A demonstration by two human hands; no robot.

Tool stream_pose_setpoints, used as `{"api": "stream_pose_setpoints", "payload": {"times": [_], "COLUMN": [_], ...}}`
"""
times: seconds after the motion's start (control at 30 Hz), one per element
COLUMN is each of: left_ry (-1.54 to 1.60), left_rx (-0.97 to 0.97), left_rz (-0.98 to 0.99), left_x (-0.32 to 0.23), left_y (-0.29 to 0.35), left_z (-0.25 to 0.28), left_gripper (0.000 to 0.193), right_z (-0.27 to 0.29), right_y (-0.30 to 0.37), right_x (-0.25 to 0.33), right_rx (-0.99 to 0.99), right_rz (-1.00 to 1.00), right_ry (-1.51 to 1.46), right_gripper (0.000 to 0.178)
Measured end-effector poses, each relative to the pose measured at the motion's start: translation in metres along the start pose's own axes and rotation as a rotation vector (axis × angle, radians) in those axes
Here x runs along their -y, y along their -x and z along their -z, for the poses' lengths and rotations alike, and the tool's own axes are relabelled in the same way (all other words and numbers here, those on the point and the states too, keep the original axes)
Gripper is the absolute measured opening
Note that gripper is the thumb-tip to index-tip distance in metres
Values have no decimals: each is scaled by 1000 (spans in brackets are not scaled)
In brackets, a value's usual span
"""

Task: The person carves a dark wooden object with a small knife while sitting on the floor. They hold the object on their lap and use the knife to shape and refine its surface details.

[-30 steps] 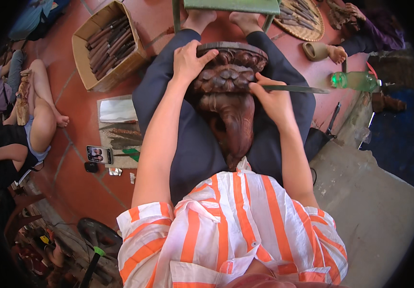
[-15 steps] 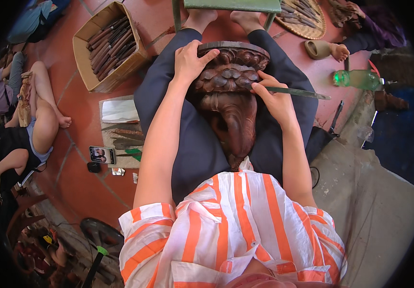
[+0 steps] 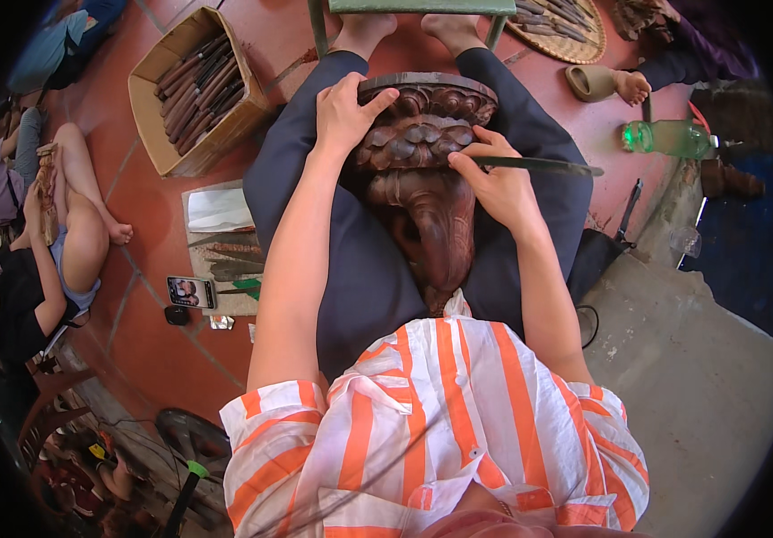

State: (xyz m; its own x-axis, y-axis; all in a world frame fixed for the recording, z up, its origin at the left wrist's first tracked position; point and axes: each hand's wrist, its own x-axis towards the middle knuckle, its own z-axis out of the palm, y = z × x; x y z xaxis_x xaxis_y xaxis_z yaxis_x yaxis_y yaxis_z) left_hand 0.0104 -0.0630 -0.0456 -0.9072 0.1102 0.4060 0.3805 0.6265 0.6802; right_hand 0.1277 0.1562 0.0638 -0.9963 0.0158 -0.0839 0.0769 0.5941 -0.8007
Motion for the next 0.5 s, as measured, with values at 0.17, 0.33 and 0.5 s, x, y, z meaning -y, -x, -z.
{"api": "stream_pose_setpoints", "payload": {"times": [0.17,0.33,0.5], "left_ry": [9,12,30], "left_rx": [46,-18,72], "left_rz": [17,-9,47], "left_x": [3,0,-4], "left_y": [-2,1,-3], "left_z": [-1,-2,2], "left_gripper": [64,63,63], "right_z": [10,-5,5], "right_y": [-6,1,-2], "right_x": [-27,-8,-20], "right_rx": [38,-37,17], "right_rz": [9,42,27], "right_ry": [-207,18,-156], "right_gripper": [25,26,26]}}
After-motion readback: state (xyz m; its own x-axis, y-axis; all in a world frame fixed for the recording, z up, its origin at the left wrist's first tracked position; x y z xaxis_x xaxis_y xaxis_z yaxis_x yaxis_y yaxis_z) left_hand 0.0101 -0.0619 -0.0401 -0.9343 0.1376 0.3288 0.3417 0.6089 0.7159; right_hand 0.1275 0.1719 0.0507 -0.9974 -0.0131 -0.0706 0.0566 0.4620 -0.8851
